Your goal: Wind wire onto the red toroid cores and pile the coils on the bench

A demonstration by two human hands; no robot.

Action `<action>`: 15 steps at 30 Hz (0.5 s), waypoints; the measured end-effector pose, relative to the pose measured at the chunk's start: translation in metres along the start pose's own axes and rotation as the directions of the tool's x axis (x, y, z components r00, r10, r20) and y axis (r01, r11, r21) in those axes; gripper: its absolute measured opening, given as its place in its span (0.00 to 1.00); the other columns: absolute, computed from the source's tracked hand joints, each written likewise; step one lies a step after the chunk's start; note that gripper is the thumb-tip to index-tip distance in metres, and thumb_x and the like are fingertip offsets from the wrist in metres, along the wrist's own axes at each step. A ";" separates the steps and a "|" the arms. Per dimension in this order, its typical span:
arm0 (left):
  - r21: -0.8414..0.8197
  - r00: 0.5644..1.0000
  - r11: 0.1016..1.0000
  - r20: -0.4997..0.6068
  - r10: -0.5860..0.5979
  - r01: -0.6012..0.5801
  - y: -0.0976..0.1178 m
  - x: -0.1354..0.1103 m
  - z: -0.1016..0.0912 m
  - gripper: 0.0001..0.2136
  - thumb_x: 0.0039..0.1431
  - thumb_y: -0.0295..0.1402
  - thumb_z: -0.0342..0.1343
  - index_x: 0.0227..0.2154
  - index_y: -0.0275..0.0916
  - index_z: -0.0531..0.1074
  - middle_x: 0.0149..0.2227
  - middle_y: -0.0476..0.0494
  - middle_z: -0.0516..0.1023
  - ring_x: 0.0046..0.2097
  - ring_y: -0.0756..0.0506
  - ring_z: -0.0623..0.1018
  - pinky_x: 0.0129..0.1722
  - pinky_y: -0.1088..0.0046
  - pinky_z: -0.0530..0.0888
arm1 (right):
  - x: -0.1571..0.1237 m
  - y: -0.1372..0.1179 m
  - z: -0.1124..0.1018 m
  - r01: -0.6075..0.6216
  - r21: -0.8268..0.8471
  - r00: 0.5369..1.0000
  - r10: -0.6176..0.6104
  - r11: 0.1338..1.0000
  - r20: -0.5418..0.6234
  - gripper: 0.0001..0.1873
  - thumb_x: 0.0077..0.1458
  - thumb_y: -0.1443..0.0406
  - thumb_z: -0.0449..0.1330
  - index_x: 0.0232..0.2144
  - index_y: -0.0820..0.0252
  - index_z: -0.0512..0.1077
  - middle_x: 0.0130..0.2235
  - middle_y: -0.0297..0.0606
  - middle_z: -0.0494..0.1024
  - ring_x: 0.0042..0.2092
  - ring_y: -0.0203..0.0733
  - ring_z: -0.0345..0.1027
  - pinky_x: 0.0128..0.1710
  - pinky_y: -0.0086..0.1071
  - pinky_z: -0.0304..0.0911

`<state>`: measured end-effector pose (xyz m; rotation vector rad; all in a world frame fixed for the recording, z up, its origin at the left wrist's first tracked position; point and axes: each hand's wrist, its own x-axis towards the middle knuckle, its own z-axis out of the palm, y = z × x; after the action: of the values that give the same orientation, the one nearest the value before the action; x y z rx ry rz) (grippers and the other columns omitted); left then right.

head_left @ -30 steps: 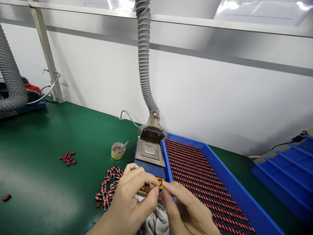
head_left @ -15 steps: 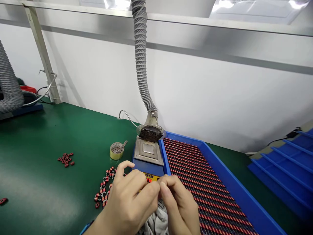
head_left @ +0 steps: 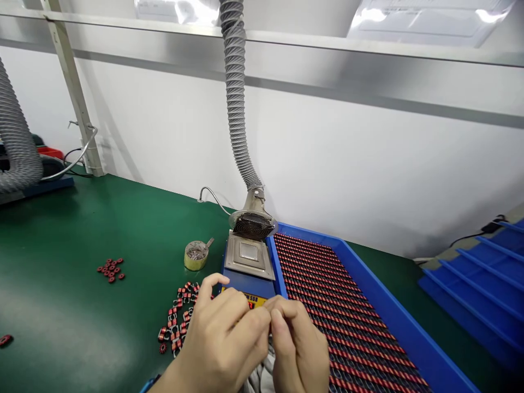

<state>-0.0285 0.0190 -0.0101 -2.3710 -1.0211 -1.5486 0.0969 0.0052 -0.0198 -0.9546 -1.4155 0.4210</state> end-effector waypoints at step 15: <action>-0.358 0.969 0.901 0.062 -0.238 0.244 0.001 0.011 -0.011 0.10 0.59 0.21 0.50 0.26 0.40 0.69 0.22 0.55 0.72 0.25 0.52 0.70 0.31 0.77 0.68 | 0.011 0.005 -0.011 0.357 0.049 0.925 -0.360 0.933 0.122 0.22 0.55 0.83 0.57 0.43 0.55 0.77 0.34 0.34 0.79 0.35 0.40 0.72 0.36 0.33 0.67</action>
<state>-0.0330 0.0185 0.0047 -2.5745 -1.1576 -1.9616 0.1105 0.0125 -0.0153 -0.6350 -1.6606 0.2284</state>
